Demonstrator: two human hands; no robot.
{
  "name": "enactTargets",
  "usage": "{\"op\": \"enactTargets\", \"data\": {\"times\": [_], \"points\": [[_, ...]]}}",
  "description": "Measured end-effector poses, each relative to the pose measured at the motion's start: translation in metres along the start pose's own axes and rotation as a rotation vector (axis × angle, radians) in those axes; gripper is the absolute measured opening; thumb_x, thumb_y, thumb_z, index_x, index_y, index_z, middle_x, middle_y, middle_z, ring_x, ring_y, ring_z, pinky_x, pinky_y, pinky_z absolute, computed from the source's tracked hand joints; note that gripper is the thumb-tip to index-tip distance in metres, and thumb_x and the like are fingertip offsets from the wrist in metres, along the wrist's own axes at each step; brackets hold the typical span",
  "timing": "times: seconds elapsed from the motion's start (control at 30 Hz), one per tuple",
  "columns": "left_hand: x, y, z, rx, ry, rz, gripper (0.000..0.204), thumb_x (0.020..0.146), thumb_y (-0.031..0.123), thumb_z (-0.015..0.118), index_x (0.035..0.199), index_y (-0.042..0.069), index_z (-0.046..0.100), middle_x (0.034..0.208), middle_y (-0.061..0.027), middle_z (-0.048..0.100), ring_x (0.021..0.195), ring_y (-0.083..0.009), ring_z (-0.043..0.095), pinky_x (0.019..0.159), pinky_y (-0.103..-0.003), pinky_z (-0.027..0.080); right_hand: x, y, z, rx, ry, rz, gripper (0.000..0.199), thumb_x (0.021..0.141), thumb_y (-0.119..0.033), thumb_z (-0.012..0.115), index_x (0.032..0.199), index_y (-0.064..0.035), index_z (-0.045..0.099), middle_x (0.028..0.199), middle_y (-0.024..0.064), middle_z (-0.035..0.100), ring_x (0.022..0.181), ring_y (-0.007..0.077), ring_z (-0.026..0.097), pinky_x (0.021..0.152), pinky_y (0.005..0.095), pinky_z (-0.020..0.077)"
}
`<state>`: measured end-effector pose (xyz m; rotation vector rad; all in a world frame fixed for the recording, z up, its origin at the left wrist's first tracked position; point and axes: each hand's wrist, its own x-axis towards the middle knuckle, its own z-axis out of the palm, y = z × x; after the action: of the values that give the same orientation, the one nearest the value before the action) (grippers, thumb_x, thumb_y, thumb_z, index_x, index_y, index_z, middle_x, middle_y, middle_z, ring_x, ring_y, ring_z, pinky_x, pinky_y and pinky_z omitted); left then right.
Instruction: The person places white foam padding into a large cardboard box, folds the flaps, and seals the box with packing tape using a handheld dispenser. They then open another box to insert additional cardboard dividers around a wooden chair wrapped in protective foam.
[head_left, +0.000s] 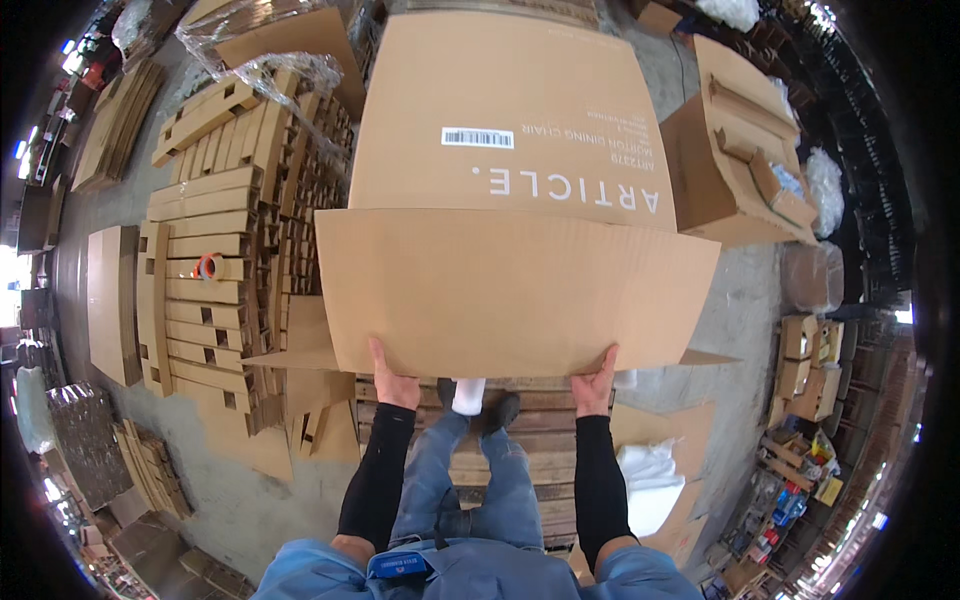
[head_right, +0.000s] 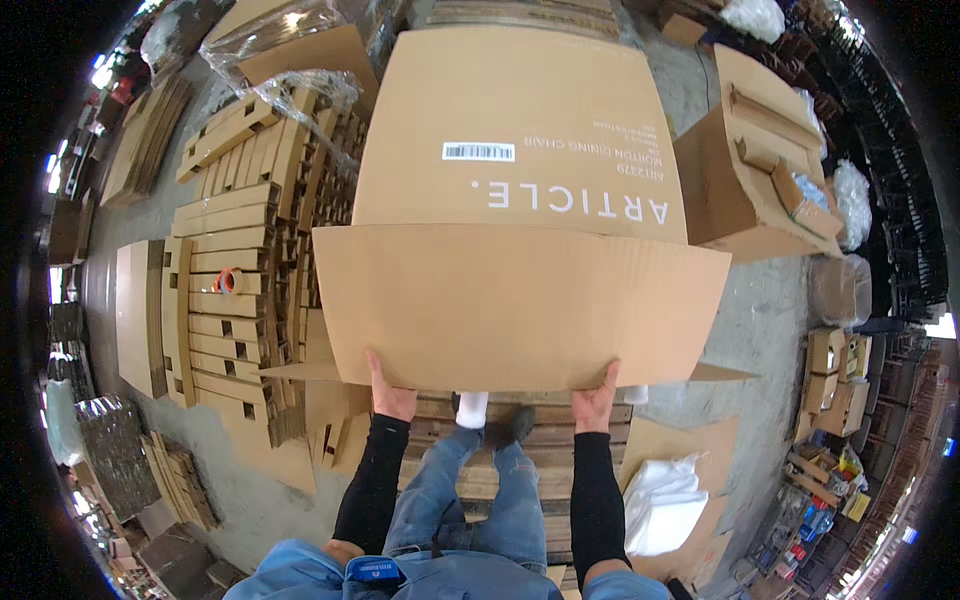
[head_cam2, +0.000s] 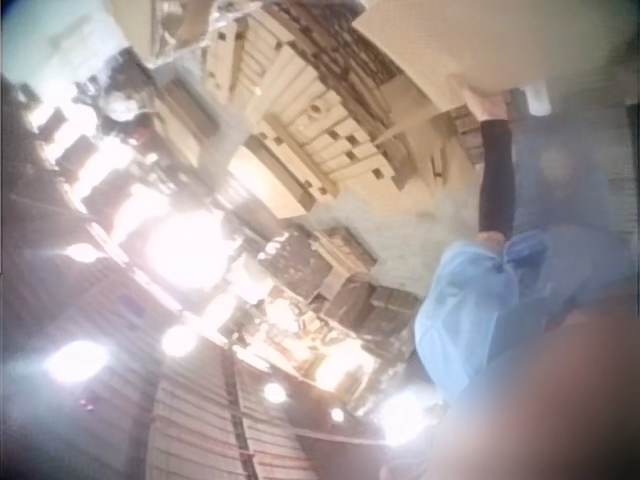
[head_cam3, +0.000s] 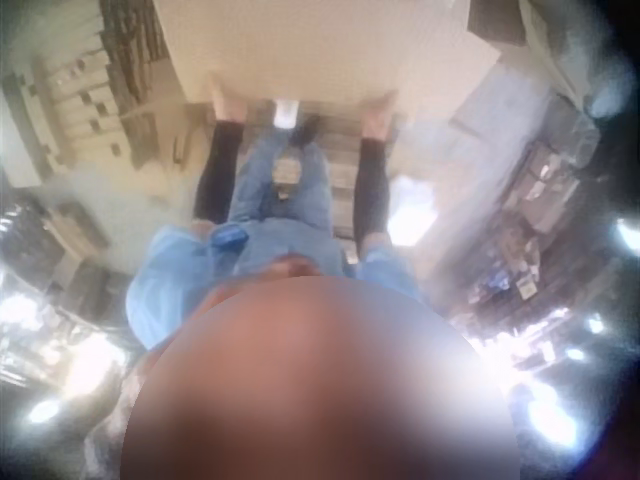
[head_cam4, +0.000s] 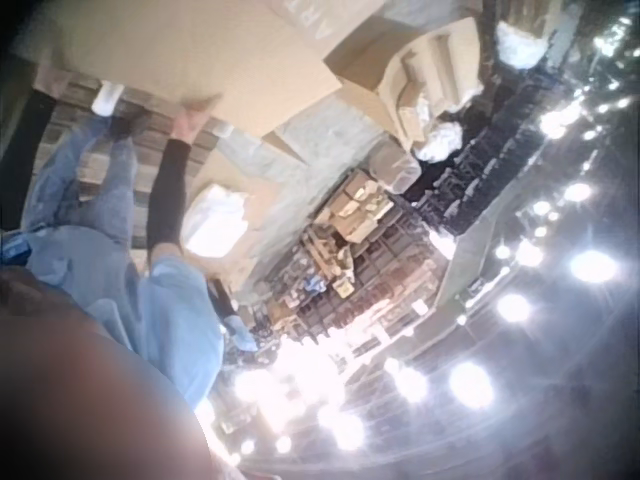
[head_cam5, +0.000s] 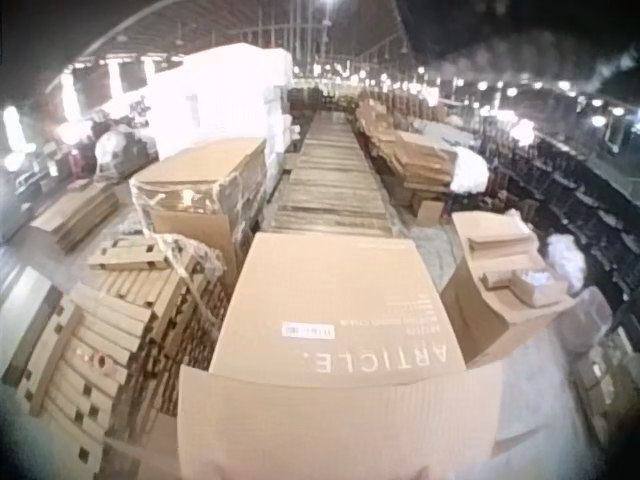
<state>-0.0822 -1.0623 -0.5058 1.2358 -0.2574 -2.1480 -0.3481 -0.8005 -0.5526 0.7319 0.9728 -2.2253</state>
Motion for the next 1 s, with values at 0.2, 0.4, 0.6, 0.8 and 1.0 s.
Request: {"op": "enactTargets", "data": {"times": [0.2,0.4,0.6,0.8,1.0], "points": [[-0.013,0.077,0.134,-0.027,-0.083,0.013,0.071,0.098,0.061,0.056,0.152,0.019,0.039,0.152,-0.0032,0.046,0.139,-0.0267,0.043,0.113,-0.049,0.037,-0.008,-0.078,0.15,-0.113,-0.126,0.012,0.059,0.101,-0.053,0.056,0.146,-0.0148,0.05,0.143,0.0039,0.058,0.133,0.026,0.052,0.112,0.0493,0.041],[0.025,0.183,0.308,-0.052,-0.435,0.048,0.061,0.103,0.048,0.05,0.152,0.012,0.038,0.154,-0.0067,0.044,0.142,-0.0298,0.041,0.118,-0.051,0.031,0.047,-0.173,0.333,-0.583,-0.457,-0.309,0.057,0.098,-0.03,0.063,0.148,-0.0102,0.045,0.14,0.0073,0.058,0.127,0.0279,0.057,0.104,0.0412,0.0483],[0.132,0.285,0.52,0.133,-0.863,-0.039,0.064,0.102,0.041,0.049,0.152,0.006,0.033,0.158,-0.0142,0.04,0.146,-0.0383,0.034,0.121,-0.063,0.019,0.167,-0.259,0.523,-0.876,-0.671,-0.656,0.072,0.079,-0.003,0.072,0.145,-0.0005,0.045,0.125,0.015,0.065,0.112,0.0288,0.064,0.09,0.0365,0.0552],[0.293,0.348,0.688,0.146,-0.458,0.232,0.072,0.103,0.047,0.044,0.157,0.006,0.022,0.164,-0.0156,0.025,0.151,-0.0418,0.023,0.118,-0.066,0.021,0.323,-0.255,0.716,-1.567,-0.621,-1.394,0.056,0.079,-0.022,0.081,0.127,-0.0002,0.063,0.117,0.0246,0.067,0.113,0.0392,0.062,0.095,0.0429,0.0517],[0.415,0.435,0.783,0.128,-0.593,0.538,0.068,0.105,0.036,0.051,0.157,0.006,0.019,0.16,-0.0242,0.023,0.143,-0.0376,0.037,0.115,-0.06,0.038,0.456,-0.269,0.902,-0.192,-0.56,-0.177,0.053,0.103,-0.015,0.047,0.15,0.0018,0.027,0.154,0.0206,0.03,0.141,0.0374,0.035,0.114,0.064,0.0325]]}}
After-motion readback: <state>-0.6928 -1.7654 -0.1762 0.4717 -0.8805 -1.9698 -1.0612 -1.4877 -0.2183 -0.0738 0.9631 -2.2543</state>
